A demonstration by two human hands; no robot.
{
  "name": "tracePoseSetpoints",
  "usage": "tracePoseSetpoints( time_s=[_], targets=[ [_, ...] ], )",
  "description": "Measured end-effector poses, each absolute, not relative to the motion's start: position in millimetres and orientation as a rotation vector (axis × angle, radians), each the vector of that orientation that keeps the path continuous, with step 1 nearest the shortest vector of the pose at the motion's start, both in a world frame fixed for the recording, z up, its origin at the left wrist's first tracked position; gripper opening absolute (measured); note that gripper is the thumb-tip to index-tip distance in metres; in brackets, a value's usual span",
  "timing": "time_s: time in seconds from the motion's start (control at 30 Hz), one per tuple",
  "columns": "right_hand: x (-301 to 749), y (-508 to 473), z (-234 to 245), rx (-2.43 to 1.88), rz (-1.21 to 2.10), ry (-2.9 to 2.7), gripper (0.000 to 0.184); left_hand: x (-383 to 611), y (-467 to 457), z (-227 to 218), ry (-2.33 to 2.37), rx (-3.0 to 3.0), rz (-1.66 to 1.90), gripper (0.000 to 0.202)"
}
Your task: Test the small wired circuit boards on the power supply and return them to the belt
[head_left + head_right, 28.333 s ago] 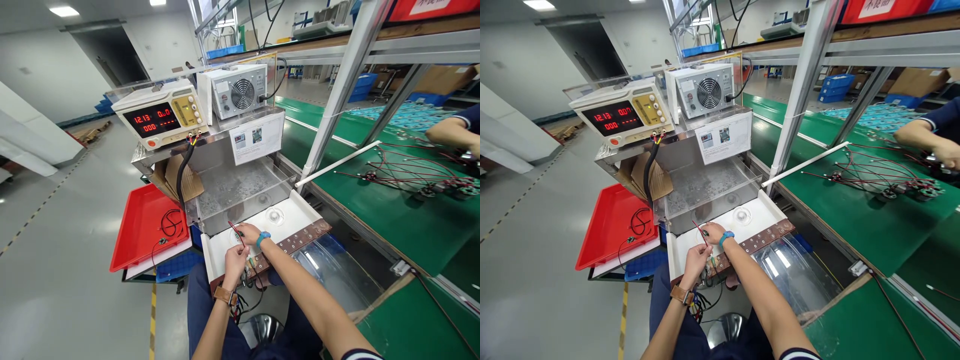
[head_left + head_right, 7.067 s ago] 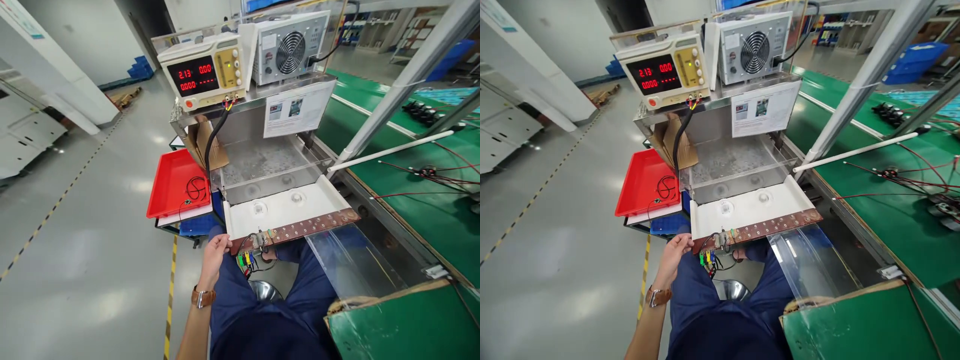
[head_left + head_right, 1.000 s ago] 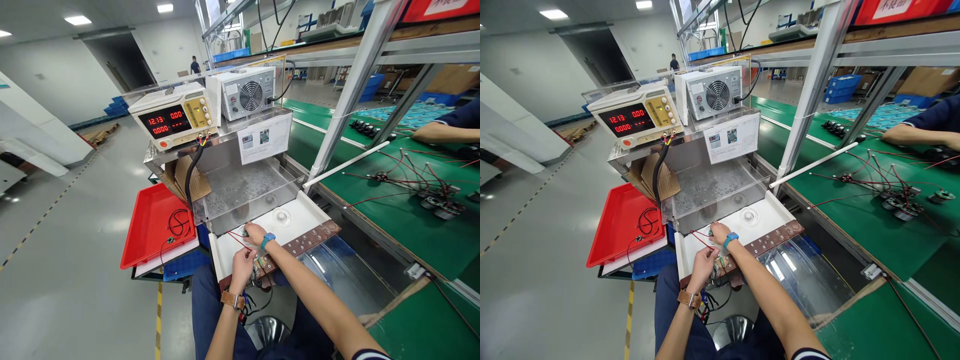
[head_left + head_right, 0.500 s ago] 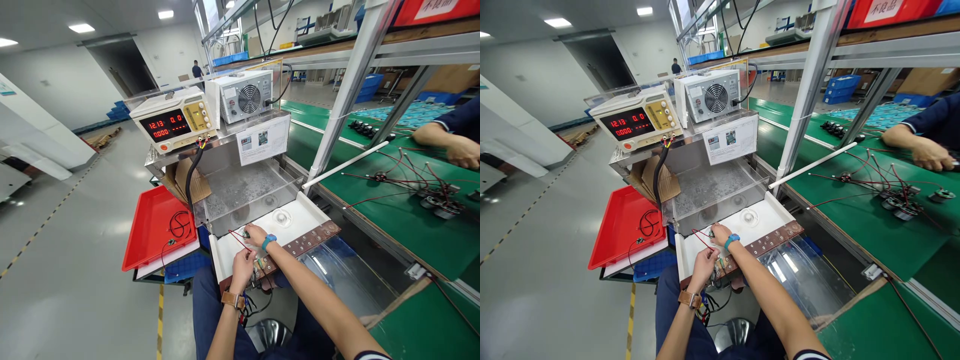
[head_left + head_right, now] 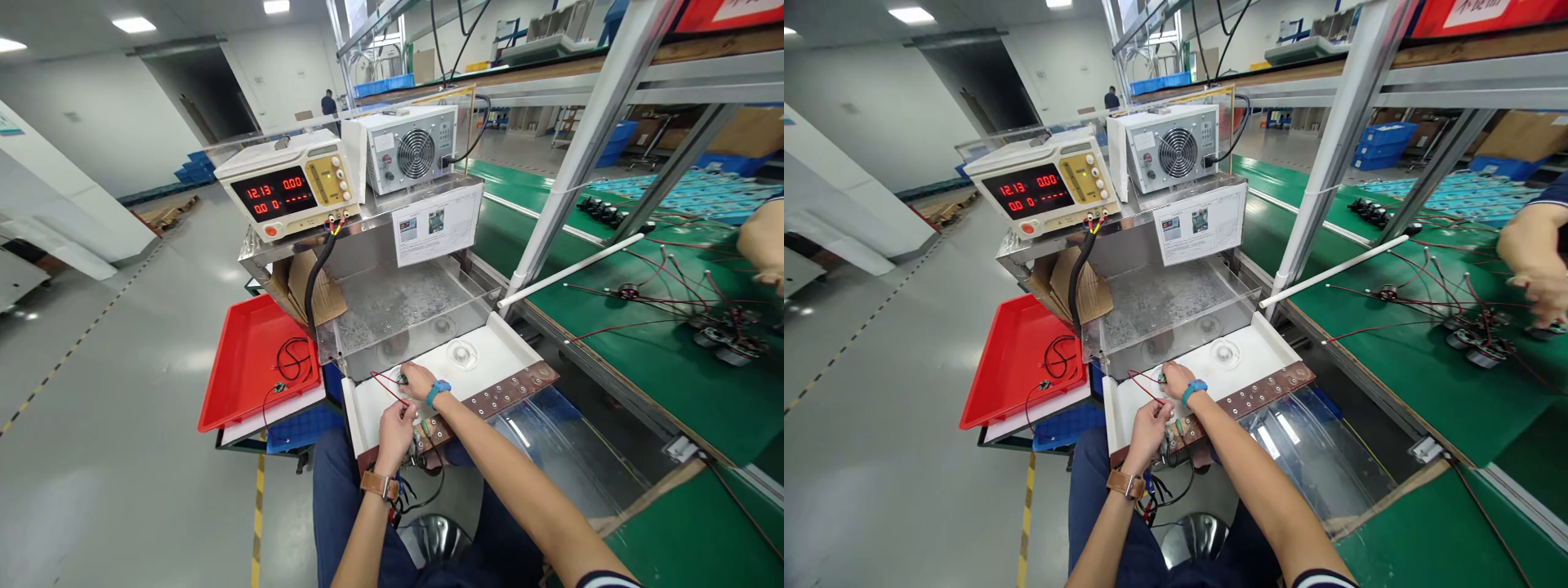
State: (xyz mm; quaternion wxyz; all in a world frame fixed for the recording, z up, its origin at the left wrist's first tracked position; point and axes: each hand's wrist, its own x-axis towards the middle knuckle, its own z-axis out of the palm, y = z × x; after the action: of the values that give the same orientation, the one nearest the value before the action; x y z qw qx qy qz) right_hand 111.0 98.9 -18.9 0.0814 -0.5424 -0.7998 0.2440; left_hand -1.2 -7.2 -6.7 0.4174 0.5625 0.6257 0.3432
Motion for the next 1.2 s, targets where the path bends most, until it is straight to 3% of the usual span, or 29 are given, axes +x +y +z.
tracePoseSetpoints(
  time_s=[1.2],
  targets=[
    [110,97,-17,-1.635,0.691,-2.342,0.028,3,-1,0,1.556,1.434,0.767,0.041]
  ],
)
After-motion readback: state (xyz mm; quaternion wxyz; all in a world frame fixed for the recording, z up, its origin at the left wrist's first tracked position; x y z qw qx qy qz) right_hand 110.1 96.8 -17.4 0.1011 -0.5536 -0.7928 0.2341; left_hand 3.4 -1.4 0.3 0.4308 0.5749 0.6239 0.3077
